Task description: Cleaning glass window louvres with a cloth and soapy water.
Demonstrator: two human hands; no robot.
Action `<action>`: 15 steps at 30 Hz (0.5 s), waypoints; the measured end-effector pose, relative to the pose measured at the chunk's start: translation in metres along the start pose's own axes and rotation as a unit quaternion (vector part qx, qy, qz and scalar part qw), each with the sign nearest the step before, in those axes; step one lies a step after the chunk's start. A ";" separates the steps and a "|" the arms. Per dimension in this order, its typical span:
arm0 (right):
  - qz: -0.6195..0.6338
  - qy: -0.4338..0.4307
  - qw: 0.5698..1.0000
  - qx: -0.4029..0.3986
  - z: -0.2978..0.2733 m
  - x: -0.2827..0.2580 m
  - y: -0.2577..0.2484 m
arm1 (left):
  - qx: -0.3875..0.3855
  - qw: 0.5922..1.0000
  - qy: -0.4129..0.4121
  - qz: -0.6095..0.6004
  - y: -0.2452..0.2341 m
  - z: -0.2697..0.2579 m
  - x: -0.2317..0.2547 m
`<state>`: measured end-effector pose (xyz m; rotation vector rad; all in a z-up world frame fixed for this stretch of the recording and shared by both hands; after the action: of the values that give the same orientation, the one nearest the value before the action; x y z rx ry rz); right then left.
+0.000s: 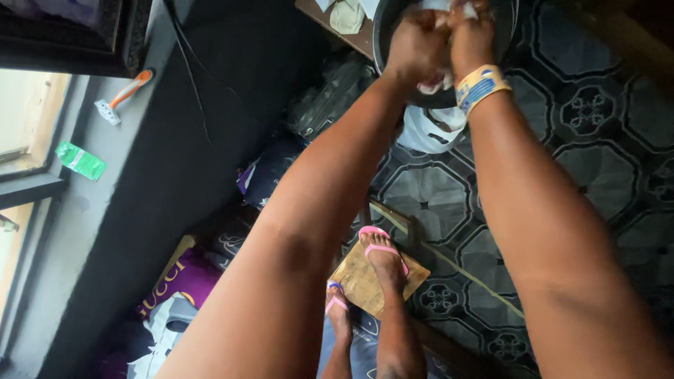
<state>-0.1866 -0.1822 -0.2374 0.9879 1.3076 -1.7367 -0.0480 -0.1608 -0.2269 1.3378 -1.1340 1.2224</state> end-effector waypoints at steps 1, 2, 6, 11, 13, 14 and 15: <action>0.051 0.040 0.997 -0.042 0.003 -0.006 -0.004 | 0.038 0.986 0.042 0.157 -0.006 -0.008 0.024; 0.102 0.079 0.988 -0.083 0.005 -0.012 -0.008 | 0.075 0.944 0.083 0.309 -0.012 -0.016 0.048; 0.057 0.089 0.986 -0.133 0.011 -0.012 0.007 | 0.011 0.945 -0.052 0.323 -0.005 -0.034 0.067; 0.018 0.041 0.990 -0.135 0.029 0.003 0.006 | 0.086 0.900 -0.072 0.421 0.008 -0.040 0.023; 0.004 0.024 0.990 -0.136 0.034 0.029 0.016 | 0.092 0.906 -0.047 0.409 0.003 -0.036 0.032; -0.004 0.018 0.991 -0.135 0.035 0.042 0.021 | 0.096 0.914 -0.022 0.394 0.002 -0.036 0.037; -0.012 0.009 0.991 -0.134 0.037 0.050 0.023 | 0.095 0.914 -0.022 0.395 0.001 -0.035 0.037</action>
<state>-0.1931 -0.2287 -0.2851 0.8375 1.5228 -1.5236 -0.0504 -0.1276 -0.1883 1.0581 -1.7081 1.9226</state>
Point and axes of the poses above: each hand's wrist, its own z-axis towards the middle knuckle, its own y-axis out of the palm, x = y × z, the point moved 3 cm from there along z, towards the middle knuckle, and after that the axes turned 7 degrees about x, right-handed, at the moved point
